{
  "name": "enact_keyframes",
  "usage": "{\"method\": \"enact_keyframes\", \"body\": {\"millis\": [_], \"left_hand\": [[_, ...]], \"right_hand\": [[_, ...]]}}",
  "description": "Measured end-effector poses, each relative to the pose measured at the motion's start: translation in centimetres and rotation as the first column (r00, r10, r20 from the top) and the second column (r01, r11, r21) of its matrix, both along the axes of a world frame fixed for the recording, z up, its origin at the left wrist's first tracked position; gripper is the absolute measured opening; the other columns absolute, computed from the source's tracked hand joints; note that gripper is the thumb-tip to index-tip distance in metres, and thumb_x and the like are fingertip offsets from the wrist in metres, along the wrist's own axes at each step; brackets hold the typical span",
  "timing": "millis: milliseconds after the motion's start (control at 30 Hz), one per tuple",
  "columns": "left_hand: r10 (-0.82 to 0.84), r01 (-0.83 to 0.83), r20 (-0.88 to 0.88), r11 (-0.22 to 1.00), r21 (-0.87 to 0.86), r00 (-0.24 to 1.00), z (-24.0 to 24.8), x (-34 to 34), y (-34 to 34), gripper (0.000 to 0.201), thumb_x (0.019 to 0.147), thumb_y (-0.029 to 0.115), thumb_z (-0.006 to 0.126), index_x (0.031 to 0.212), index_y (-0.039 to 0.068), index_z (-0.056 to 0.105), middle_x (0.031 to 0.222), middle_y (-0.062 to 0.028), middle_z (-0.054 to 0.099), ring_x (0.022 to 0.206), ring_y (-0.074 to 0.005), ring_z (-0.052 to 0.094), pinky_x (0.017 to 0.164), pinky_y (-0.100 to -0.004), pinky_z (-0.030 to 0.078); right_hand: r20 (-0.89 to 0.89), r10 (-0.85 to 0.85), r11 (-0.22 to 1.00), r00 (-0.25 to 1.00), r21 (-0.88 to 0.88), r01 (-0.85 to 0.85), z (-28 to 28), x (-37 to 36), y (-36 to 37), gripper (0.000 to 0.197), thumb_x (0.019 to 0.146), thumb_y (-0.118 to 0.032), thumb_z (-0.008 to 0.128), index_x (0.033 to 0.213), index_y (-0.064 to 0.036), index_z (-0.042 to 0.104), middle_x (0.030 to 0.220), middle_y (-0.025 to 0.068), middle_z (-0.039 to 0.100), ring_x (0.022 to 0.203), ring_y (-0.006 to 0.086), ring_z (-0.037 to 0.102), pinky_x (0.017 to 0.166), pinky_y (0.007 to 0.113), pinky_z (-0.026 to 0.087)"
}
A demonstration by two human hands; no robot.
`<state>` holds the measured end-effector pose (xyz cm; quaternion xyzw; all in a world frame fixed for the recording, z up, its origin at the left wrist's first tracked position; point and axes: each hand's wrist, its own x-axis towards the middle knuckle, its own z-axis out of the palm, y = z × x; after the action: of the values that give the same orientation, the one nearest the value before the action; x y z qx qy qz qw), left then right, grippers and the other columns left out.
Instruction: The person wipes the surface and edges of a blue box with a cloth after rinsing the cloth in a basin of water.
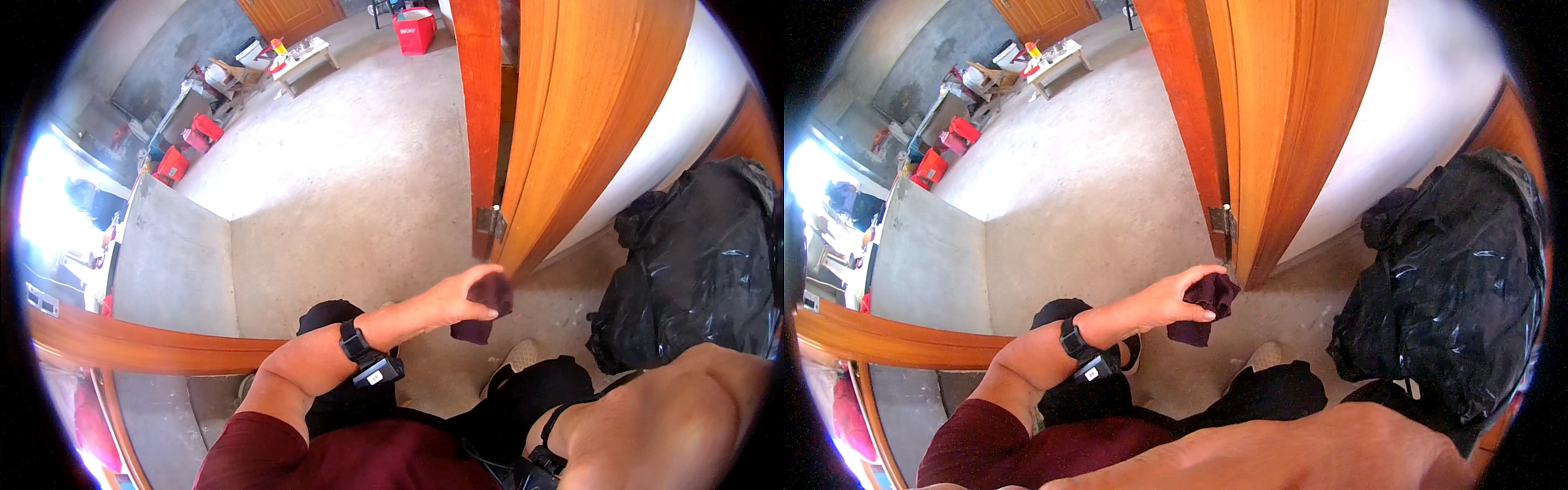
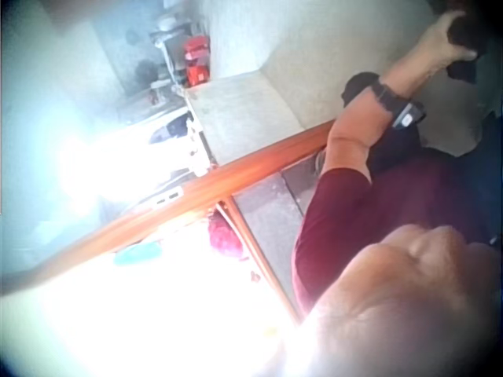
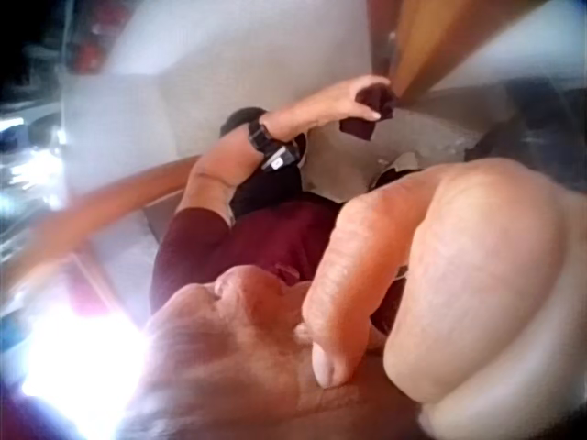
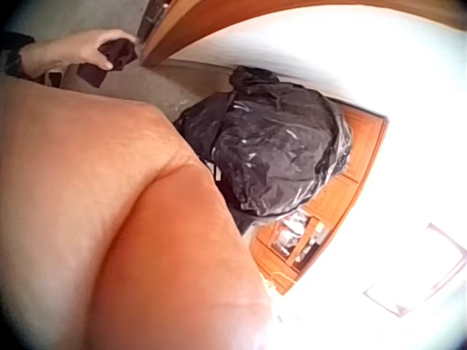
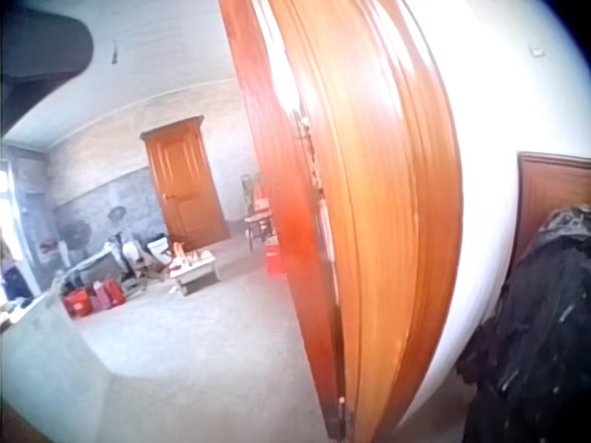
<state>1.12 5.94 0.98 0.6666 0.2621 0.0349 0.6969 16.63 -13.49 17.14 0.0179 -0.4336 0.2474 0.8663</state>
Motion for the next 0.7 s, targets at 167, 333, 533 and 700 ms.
{"method": "enact_keyframes", "body": {"millis": [167, 333, 533, 700], "left_hand": [[0.003, -0.003, 0.023, 1.000, 0.003, 1.000, -0.4, -0.2, 0.0, 0.073, 0.076, 0.013, 0.072, 0.139, 0.008, 0.035, 0.124, -0.0080, 0.051, 0.112, -0.0168, 0.049, 0.097, -0.0310, 0.037], [-0.023, 0.023, 0.011, 0.999, 0.025, 1.000, 0.2, -0.7, 0.0, 0.073, 0.076, 0.013, 0.072, 0.139, 0.008, 0.035, 0.124, -0.0083, 0.051, 0.112, -0.0167, 0.049, 0.096, -0.0308, 0.038], [-0.032, 0.032, 0.001, 0.995, 0.096, 0.999, -0.1, -1.3, -0.1, 0.074, 0.075, 0.015, 0.072, 0.139, 0.009, 0.036, 0.123, -0.0088, 0.052, 0.110, -0.0177, 0.050, 0.095, -0.0314, 0.039], [-0.044, 0.050, -0.045, 0.990, 0.132, 0.998, 1.5, -1.4, -0.3, 0.074, 0.075, 0.018, 0.072, 0.139, 0.011, 0.036, 0.121, -0.0105, 0.054, 0.109, -0.0198, 0.052, 0.094, -0.0324, 0.040]], "right_hand": [[-0.003, 0.000, 1.000, 1.000, -0.002, 0.000, 0.3, -0.2, 0.1, 0.024, 0.081, 0.004, 0.053, 0.103, 0.0073, 0.061, 0.098, 0.0147, 0.065, 0.090, 0.0220, 0.061, 0.079, 0.028, 0.049], [-0.002, 0.007, 1.000, 1.000, -0.009, -0.007, 0.7, -0.7, 0.5, 0.025, 0.081, 0.005, 0.052, 0.104, 0.0078, 0.061, 0.099, 0.0149, 0.064, 0.091, 0.0213, 0.061, 0.080, 0.027, 0.048], [-0.004, 0.011, 1.000, 1.000, -0.020, -0.011, 1.4, -1.1, 0.6, 0.025, 0.082, 0.006, 0.051, 0.105, 0.0084, 0.060, 0.101, 0.0151, 0.064, 0.093, 0.0204, 0.061, 0.081, 0.026, 0.048], [0.001, 0.019, 0.999, 1.000, -0.036, -0.019, 1.8, -1.2, 0.9, 0.026, 0.082, 0.007, 0.050, 0.105, 0.0090, 0.060, 0.102, 0.0153, 0.064, 0.094, 0.0196, 0.060, 0.082, 0.025, 0.048]]}}
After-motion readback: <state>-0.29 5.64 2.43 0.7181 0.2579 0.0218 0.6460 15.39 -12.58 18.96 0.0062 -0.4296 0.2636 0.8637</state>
